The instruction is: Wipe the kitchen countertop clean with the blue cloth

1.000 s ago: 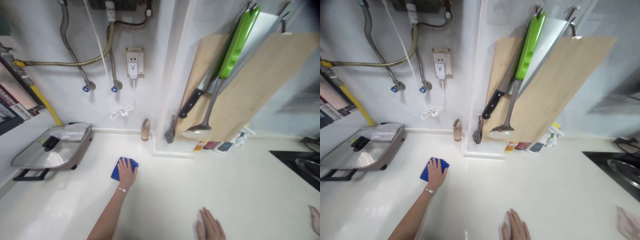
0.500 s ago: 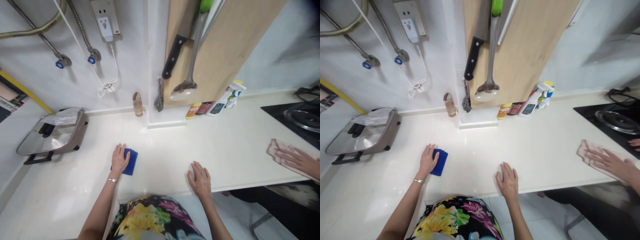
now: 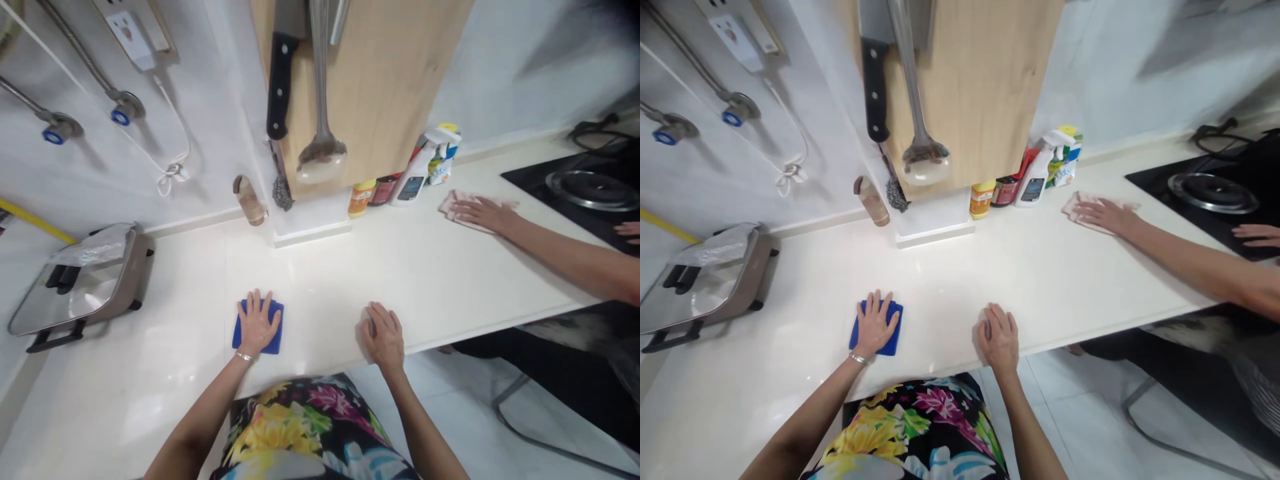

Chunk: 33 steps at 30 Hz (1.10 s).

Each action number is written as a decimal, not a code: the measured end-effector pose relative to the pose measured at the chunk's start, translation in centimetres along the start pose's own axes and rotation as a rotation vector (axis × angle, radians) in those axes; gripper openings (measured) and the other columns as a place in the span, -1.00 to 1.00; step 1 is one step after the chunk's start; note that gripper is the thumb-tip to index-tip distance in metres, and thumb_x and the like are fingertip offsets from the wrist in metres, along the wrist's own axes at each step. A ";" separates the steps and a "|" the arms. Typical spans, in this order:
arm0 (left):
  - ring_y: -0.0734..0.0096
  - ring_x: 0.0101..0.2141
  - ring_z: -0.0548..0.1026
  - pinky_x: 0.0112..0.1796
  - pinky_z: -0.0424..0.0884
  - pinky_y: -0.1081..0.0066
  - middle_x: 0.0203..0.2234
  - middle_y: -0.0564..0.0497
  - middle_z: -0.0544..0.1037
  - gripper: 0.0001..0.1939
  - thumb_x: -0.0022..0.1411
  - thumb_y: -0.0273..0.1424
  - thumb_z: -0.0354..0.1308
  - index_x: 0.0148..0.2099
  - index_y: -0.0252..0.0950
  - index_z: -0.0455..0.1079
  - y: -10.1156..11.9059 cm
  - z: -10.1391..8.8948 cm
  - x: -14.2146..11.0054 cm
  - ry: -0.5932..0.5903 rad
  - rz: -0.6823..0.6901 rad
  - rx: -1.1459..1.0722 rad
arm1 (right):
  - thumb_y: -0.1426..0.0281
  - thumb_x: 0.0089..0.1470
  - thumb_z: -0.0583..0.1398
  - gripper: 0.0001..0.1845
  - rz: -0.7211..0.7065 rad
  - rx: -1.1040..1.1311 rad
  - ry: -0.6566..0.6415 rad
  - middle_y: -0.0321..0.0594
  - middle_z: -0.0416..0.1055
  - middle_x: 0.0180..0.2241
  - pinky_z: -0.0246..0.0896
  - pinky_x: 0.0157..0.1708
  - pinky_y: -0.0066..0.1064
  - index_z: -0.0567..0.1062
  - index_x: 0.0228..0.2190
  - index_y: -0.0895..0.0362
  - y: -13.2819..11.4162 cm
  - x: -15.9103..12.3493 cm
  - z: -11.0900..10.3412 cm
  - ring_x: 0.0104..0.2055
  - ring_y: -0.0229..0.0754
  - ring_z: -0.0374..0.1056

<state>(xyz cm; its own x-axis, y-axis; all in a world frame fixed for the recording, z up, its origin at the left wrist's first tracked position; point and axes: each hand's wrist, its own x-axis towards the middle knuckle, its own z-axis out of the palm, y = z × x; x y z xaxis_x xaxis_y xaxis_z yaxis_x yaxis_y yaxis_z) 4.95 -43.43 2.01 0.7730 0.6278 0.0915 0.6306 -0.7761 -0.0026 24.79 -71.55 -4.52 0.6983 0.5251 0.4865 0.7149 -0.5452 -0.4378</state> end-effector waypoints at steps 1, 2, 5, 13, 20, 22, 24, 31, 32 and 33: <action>-0.08 0.38 -0.02 0.29 -0.15 -0.24 0.39 -0.22 0.09 -0.37 0.36 -0.09 -0.09 0.40 -0.16 0.11 1.4 0.0 -0.3 -0.010 0.023 -0.018 | 0.38 0.23 0.04 -0.58 0.007 -0.002 -0.010 -0.07 0.35 0.18 -0.05 0.32 -0.03 0.35 0.11 0.12 0.0 0.0 -0.1 0.26 -0.10 0.21; -0.08 0.38 -0.04 0.29 -0.16 -0.24 0.40 -0.22 0.06 -0.37 0.36 -0.09 -0.09 0.40 -0.17 0.09 2.7 -0.1 -0.6 -0.021 0.043 -0.038 | 0.38 0.23 0.03 -0.57 0.013 -0.006 -0.023 -0.07 0.35 0.18 -0.05 0.32 -0.03 0.34 0.11 0.12 -0.1 0.1 -0.2 0.27 -0.10 0.20; -0.07 0.40 -0.11 0.29 -0.23 -0.27 0.42 -0.20 -0.02 -0.34 0.36 -0.12 -0.08 0.43 -0.18 0.03 5.9 -0.4 -1.6 -0.057 0.090 -0.094 | 0.40 0.22 0.02 -0.55 0.025 -0.021 -0.063 -0.05 0.32 0.20 -0.07 0.33 -0.02 0.32 0.13 0.13 -0.2 0.1 -0.4 0.28 -0.10 0.17; -0.05 0.40 -0.14 0.29 -0.33 -0.29 0.41 -0.19 0.01 -0.37 0.36 -0.17 -0.09 0.42 -0.19 0.04 9.7 -0.7 -3.6 -0.042 0.094 -0.222 | 0.42 0.24 -0.03 -0.54 0.023 -0.061 -0.114 0.02 0.27 0.23 -0.12 0.34 0.03 0.28 0.15 0.18 -0.4 -0.3 -0.7 0.32 -0.07 0.08; -0.11 0.40 -0.12 0.28 -0.32 -0.35 0.40 -0.25 0.03 -0.36 0.34 -0.14 -0.07 0.40 -0.21 0.10 14.2 0.1 -5.6 -0.002 0.061 -0.305 | 0.41 0.24 -0.06 -0.49 -0.047 -0.036 -0.089 0.08 0.24 0.24 -0.13 0.32 0.10 0.23 0.20 0.20 -0.2 -0.8 -0.4 0.33 -0.02 0.07; -0.12 0.40 -0.12 0.28 -0.32 -0.36 0.40 -0.25 0.04 -0.35 0.32 -0.12 -0.05 0.39 -0.20 0.10 16.0 0.5 -5.5 0.009 0.085 -0.324 | 0.40 0.24 -0.06 -0.48 -0.081 -0.042 -0.081 0.08 0.25 0.23 -0.12 0.31 0.10 0.22 0.21 0.20 -0.1 -0.8 -0.4 0.31 -0.01 0.09; -0.13 0.39 -0.11 0.28 -0.31 -0.37 0.39 -0.25 0.06 -0.34 0.31 -0.11 -0.04 0.39 -0.20 0.11 17.6 0.8 -5.0 0.024 0.105 -0.341 | 0.40 0.24 -0.05 -0.47 -0.122 -0.061 -0.079 0.08 0.27 0.22 -0.10 0.29 0.07 0.22 0.21 0.20 0.3 -0.6 -0.6 0.29 0.00 0.13; -0.12 0.38 -0.05 0.27 -0.21 -0.38 0.37 -0.26 0.12 -0.39 0.31 -0.11 -0.02 0.34 -0.19 0.20 20.0 1.0 -3.9 0.074 0.143 -0.395 | 0.39 0.24 0.00 -0.54 -0.303 -0.093 -0.218 -0.10 0.39 0.16 0.08 0.05 -0.24 0.35 0.14 0.07 3.7 1.0 -3.2 0.13 -0.11 0.31; -0.11 0.38 -0.03 0.27 -0.18 -0.36 0.36 -0.24 0.14 -0.40 0.31 -0.10 -0.02 0.33 -0.17 0.21 19.9 1.1 -4.0 0.082 0.145 -0.404 | 0.39 0.24 0.00 -0.55 -0.316 -0.085 -0.210 -0.12 0.39 0.15 0.08 0.04 -0.25 0.36 0.13 0.06 4.1 1.0 -3.3 0.11 -0.12 0.32; -0.10 0.38 -0.02 0.28 -0.14 -0.34 0.36 -0.22 0.16 -0.41 0.31 -0.09 -0.02 0.32 -0.16 0.23 19.7 1.2 -4.1 0.090 0.146 -0.412 | 0.39 0.24 0.01 -0.56 -0.326 -0.079 -0.195 -0.12 0.40 0.15 0.07 0.03 -0.25 0.37 0.12 0.06 4.4 1.0 -3.3 0.10 -0.12 0.33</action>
<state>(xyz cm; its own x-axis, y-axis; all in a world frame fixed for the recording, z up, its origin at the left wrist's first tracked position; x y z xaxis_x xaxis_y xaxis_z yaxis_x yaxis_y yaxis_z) 14.30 -61.26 0.39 0.8315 0.5159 0.2060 0.4207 -0.8270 0.3729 28.52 -75.57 -3.50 0.4342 0.7894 0.4339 0.9007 -0.3742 -0.2206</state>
